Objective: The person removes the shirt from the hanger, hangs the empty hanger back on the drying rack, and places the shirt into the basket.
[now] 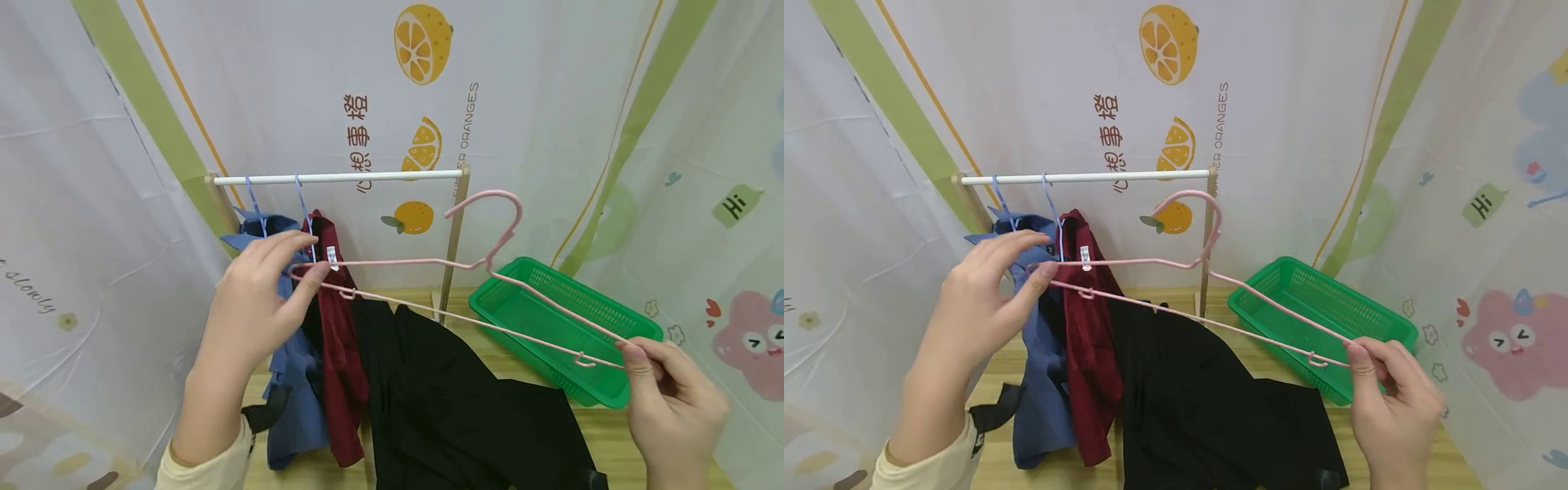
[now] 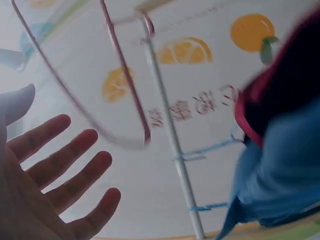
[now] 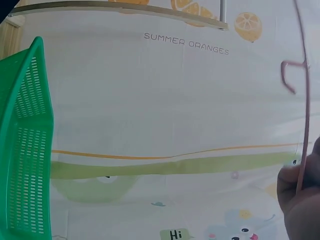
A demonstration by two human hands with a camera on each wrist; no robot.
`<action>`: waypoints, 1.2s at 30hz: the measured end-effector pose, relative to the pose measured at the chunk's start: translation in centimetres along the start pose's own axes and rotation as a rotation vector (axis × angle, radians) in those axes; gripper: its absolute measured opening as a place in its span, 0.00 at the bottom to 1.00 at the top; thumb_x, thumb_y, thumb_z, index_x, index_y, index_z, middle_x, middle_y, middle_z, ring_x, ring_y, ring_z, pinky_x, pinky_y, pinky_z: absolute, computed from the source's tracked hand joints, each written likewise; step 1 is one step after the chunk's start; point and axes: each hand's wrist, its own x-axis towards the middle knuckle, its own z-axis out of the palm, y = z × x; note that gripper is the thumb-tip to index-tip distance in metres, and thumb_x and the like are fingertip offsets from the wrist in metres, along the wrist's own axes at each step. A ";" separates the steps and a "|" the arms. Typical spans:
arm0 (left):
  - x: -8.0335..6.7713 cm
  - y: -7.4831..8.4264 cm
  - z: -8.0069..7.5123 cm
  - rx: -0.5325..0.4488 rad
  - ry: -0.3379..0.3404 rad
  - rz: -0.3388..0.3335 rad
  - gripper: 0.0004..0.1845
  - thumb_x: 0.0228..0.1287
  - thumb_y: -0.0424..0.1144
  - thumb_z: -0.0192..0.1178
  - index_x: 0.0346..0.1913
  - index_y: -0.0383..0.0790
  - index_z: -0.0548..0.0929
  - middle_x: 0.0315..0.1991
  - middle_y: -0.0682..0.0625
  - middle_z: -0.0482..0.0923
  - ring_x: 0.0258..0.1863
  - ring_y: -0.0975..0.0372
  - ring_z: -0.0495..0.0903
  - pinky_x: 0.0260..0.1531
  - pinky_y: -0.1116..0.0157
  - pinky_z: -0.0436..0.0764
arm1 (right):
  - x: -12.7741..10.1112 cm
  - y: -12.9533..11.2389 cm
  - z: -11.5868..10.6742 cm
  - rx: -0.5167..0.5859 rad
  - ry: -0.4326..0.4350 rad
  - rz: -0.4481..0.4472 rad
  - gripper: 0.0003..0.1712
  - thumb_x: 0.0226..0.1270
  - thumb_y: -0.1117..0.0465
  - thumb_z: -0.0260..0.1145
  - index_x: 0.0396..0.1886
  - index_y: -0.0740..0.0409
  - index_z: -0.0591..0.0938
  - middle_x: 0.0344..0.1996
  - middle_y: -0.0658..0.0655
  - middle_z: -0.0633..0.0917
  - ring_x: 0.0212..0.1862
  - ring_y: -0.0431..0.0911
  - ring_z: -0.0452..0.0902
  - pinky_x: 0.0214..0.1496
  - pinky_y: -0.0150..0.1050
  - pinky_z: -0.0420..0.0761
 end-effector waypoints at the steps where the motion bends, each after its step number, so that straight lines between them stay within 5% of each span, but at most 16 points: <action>1: 0.8 -0.7 -0.1 0.020 -0.047 -0.030 0.22 0.75 0.48 0.66 0.64 0.40 0.85 0.65 0.41 0.83 0.65 0.44 0.80 0.63 0.37 0.78 | 0.0 -0.1 0.0 -0.031 0.011 0.006 0.08 0.65 0.79 0.71 0.32 0.87 0.83 0.26 0.35 0.81 0.27 0.30 0.66 0.30 0.19 0.63; 6: 5.1 -4.1 -0.6 0.149 -0.274 -0.168 0.29 0.80 0.55 0.57 0.72 0.39 0.77 0.75 0.36 0.71 0.75 0.36 0.68 0.68 0.30 0.70 | 0.1 -0.7 0.7 -0.157 0.030 0.001 0.09 0.63 0.76 0.75 0.30 0.82 0.85 0.22 0.33 0.75 0.25 0.27 0.62 0.29 0.20 0.58; 15: 10.2 -8.0 0.6 0.309 -0.416 -0.213 0.36 0.83 0.58 0.50 0.82 0.40 0.64 0.86 0.34 0.51 0.84 0.36 0.51 0.74 0.23 0.53 | -0.5 -0.8 3.6 -0.316 -0.042 -0.110 0.03 0.61 0.74 0.77 0.31 0.73 0.90 0.16 0.45 0.69 0.26 0.24 0.58 0.29 0.20 0.55; 23: 10.8 -9.9 1.3 0.328 -0.542 -0.240 0.42 0.83 0.62 0.46 0.86 0.39 0.55 0.86 0.33 0.48 0.86 0.36 0.47 0.74 0.20 0.43 | -0.8 -0.6 6.1 -0.373 -0.048 -0.110 0.04 0.65 0.71 0.77 0.31 0.68 0.91 0.16 0.52 0.70 0.25 0.25 0.57 0.29 0.21 0.55; 36: 10.5 -10.3 1.2 0.297 -0.526 -0.226 0.39 0.83 0.57 0.49 0.85 0.41 0.57 0.85 0.34 0.53 0.85 0.37 0.49 0.72 0.20 0.53 | -0.1 0.0 8.9 -0.403 -0.110 -0.101 0.05 0.72 0.71 0.71 0.38 0.69 0.91 0.15 0.54 0.72 0.25 0.30 0.56 0.27 0.25 0.55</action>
